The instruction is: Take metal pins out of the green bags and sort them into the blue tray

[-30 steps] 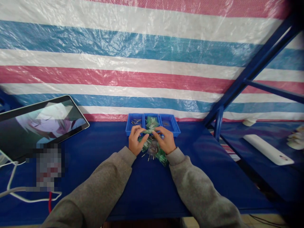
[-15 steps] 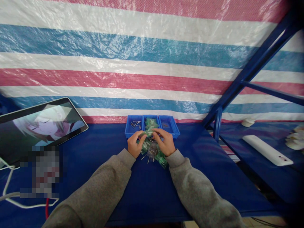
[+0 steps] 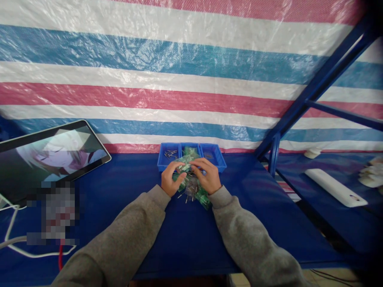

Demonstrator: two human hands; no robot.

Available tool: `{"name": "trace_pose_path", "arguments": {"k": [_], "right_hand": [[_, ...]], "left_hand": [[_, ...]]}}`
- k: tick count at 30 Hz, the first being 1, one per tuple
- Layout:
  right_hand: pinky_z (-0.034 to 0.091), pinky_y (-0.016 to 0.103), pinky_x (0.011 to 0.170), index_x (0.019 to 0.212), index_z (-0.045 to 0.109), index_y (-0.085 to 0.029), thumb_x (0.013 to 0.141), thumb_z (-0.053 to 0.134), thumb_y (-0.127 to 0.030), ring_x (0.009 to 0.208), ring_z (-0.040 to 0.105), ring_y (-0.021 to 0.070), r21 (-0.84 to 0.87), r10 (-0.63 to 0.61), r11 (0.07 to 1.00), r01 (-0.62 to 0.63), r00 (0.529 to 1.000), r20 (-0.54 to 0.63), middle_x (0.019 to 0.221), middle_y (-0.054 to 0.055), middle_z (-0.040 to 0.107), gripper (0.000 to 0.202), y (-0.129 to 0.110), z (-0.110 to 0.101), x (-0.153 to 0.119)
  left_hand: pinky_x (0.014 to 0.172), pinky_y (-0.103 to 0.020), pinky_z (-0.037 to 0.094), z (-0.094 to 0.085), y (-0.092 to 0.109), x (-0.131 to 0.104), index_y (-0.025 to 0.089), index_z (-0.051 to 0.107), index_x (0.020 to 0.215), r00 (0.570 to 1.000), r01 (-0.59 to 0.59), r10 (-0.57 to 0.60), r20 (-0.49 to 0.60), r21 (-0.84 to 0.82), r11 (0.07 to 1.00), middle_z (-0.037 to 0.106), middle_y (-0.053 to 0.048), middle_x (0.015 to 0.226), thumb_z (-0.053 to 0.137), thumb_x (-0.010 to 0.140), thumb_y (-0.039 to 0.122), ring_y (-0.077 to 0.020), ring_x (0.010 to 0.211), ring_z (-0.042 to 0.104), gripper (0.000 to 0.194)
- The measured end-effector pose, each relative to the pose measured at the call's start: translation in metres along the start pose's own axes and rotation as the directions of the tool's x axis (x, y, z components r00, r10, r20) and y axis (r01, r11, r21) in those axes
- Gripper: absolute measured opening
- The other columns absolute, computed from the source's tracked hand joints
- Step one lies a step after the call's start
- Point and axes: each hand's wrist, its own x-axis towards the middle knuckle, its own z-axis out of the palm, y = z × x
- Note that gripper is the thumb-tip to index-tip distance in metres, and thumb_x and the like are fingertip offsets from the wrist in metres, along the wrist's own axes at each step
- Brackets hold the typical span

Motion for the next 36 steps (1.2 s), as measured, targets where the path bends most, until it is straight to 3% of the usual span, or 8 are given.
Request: {"name": "trace_pose_path", "arguments": {"k": [4,8,13,19,22,25,29,36], "right_hand": [[0.054,0.031,0.067,0.102,0.067,-0.023,0.089,0.044,-0.019,0.068,0.061,0.0135,0.045,0.029,0.999,-0.027,0.999,-0.035,0.095,0.005,0.061,0.027,0.002,-0.001,-0.001],[0.054,0.032,0.071,0.109,0.064,-0.025,0.087,0.049,-0.020,0.082,0.061,0.0167,0.014,0.055,0.998,-0.054,0.996,-0.074,0.103,0.007,0.059,0.028,0.006,0.001,-0.002],[0.052,0.034,0.079,0.104,0.066,-0.024,0.086,0.053,-0.021,0.090,0.060,0.0186,-0.028,0.021,0.999,-0.023,0.998,-0.056,0.099,0.006,0.061,0.022,0.006,0.001,-0.001],[0.052,0.033,0.076,0.087,0.067,-0.020,0.085,0.056,-0.030,0.086,0.058,0.0188,-0.062,-0.019,0.998,0.018,1.000,-0.016,0.091,0.007,0.060,0.015,0.001,0.001,-0.001],[0.051,0.034,0.079,0.100,0.064,-0.021,0.090,0.047,-0.025,0.094,0.058,0.0192,-0.042,-0.020,0.999,0.019,1.000,-0.007,0.099,0.008,0.059,0.020,-0.002,0.001,-0.001],[0.051,0.034,0.081,0.116,0.057,-0.023,0.091,0.042,-0.019,0.097,0.057,0.0185,-0.015,-0.026,1.000,0.027,0.999,0.025,0.109,0.008,0.057,0.030,-0.003,0.001,-0.002],[0.051,0.034,0.082,0.118,0.057,-0.024,0.089,0.045,-0.017,0.097,0.057,0.0182,-0.029,-0.060,0.998,0.063,0.995,0.083,0.111,0.008,0.057,0.032,-0.001,0.002,-0.003],[0.052,0.030,0.074,0.113,0.060,-0.024,0.087,0.052,-0.020,0.078,0.058,0.0144,-0.059,-0.099,0.993,0.103,0.992,0.073,0.104,0.007,0.058,0.028,0.001,0.002,-0.004]], "left_hand": [[0.078,-0.035,0.048,-0.003,0.007,0.003,0.015,0.051,0.121,0.997,-0.048,0.048,0.053,-0.012,0.999,0.055,-0.014,0.113,0.057,0.079,0.028,-0.0215,0.091,0.056,0.045],[0.078,-0.034,0.049,0.001,0.002,0.003,0.017,0.050,0.124,0.999,-0.047,0.047,0.013,0.001,0.999,0.052,-0.013,0.117,0.048,0.083,0.019,-0.0189,0.088,0.057,0.041],[0.079,-0.031,0.049,0.006,-0.006,0.002,0.019,0.059,0.113,0.997,-0.041,0.045,-0.059,0.076,0.996,0.057,-0.009,0.105,0.052,0.086,0.020,-0.0179,0.092,0.057,0.028],[0.076,-0.029,0.048,0.005,-0.007,0.001,0.015,0.064,0.083,0.993,-0.002,0.017,-0.120,0.123,0.992,0.059,-0.007,0.093,0.056,0.086,0.029,-0.0163,0.087,0.058,0.016],[0.069,-0.024,0.046,0.006,-0.006,-0.001,0.016,0.060,0.077,0.992,0.095,-0.086,-0.088,0.104,0.990,0.060,-0.001,0.070,0.050,0.089,0.029,-0.0120,0.068,0.059,0.020],[0.057,-0.021,0.044,0.009,-0.009,-0.004,0.017,0.057,0.088,0.976,0.187,-0.187,-0.113,-0.005,0.982,0.053,0.005,0.057,0.050,0.090,0.030,-0.0082,0.050,0.053,0.016],[0.048,-0.020,0.041,0.015,-0.016,-0.008,0.018,0.046,0.112,0.968,0.181,-0.207,-0.144,-0.178,0.967,0.057,0.005,0.065,0.050,0.089,0.034,-0.0063,0.043,0.048,0.028],[0.048,-0.019,0.039,0.014,-0.017,-0.009,0.019,0.043,0.113,0.963,0.237,-0.258,-0.073,-0.216,0.947,0.057,0.005,0.065,0.048,0.090,0.033,-0.0058,0.043,0.048,0.028]]}}
